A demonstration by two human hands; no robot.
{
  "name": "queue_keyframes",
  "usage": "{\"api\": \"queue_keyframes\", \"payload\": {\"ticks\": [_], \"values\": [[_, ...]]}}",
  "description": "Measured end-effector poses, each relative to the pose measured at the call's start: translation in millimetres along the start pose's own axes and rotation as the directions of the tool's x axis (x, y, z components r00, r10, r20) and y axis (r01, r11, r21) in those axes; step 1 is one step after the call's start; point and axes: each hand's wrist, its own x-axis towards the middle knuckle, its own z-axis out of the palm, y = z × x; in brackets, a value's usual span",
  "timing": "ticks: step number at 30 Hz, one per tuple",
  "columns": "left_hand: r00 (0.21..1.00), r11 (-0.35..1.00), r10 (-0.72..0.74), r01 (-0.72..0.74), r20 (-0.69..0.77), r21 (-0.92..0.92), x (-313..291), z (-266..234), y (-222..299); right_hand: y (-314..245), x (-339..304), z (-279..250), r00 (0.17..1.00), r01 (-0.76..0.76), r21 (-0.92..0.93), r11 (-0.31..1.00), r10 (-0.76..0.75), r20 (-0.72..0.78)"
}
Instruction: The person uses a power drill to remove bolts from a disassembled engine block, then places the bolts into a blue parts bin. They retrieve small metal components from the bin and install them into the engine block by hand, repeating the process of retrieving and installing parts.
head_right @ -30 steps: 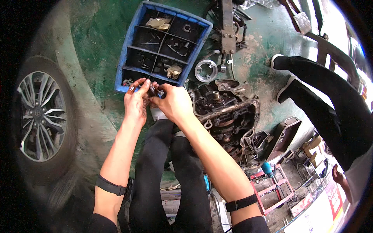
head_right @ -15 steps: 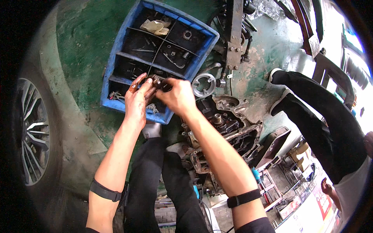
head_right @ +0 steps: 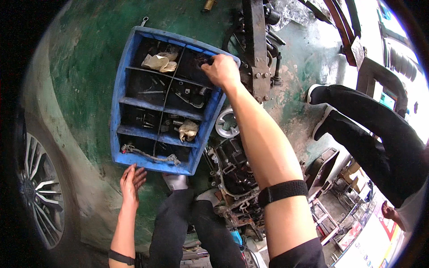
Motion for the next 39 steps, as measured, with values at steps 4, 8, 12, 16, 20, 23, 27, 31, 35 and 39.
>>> {"api": "queue_keyframes", "payload": {"ticks": [4,8,12,16,20,23,27,31,35,39], "values": [[0.997,0.998,-0.057,0.057,-0.048,0.007,-6.3,-19.3,-19.1,4.5,8.5,29.1,1.0,0.013,-0.154,0.988,-0.014,-0.009],[0.991,0.994,-0.105,0.107,-0.08,0.016,-10.8,-21.6,-38.1,6.8,9.6,43.3,0.997,0.07,-0.255,0.964,-0.078,-0.019],[0.988,0.992,-0.127,0.128,-0.083,0.006,-18.9,-14.4,-49.5,3.4,5.0,43.2,0.978,0.123,-0.362,0.924,-0.175,-0.114],[0.991,0.993,-0.12,0.121,-0.059,0.011,-25.8,-4.6,-47.8,-12.9,7.8,45.8,0.922,0.371,-0.294,0.881,-0.388,0.002],[0.991,0.992,-0.124,0.126,-0.056,0.029,-26.5,6.4,-45.6,-31.2,26.1,55.2,0.938,0.34,-0.269,0.901,-0.305,0.166],[0.994,0.991,-0.11,0.111,-0.024,0.08,-24.8,7.6,-44.2,-33.4,35.8,54.0,0.921,0.39,-0.345,0.854,-0.356,0.16],[0.997,0.993,-0.08,0.082,-0.022,0.087,-18.3,0.8,-42.5,-29.5,36.9,49.1,0.868,0.497,-0.375,0.783,-0.446,0.22],[0.995,0.991,-0.083,0.088,-0.056,0.101,-14.9,-6.5,-42.5,-10.8,35.1,39.3,0.863,0.504,-0.399,0.766,-0.456,0.216],[0.995,0.991,-0.088,0.092,-0.048,0.101,-15.1,-6.0,-45.4,12.4,32.0,32.0,0.879,0.474,-0.28,0.835,-0.465,0.102],[0.997,0.991,-0.071,0.074,-0.034,0.115,-18.0,-0.4,-48.3,26.7,24.3,25.0,0.892,0.438,-0.379,0.815,-0.448,0.068]]}}
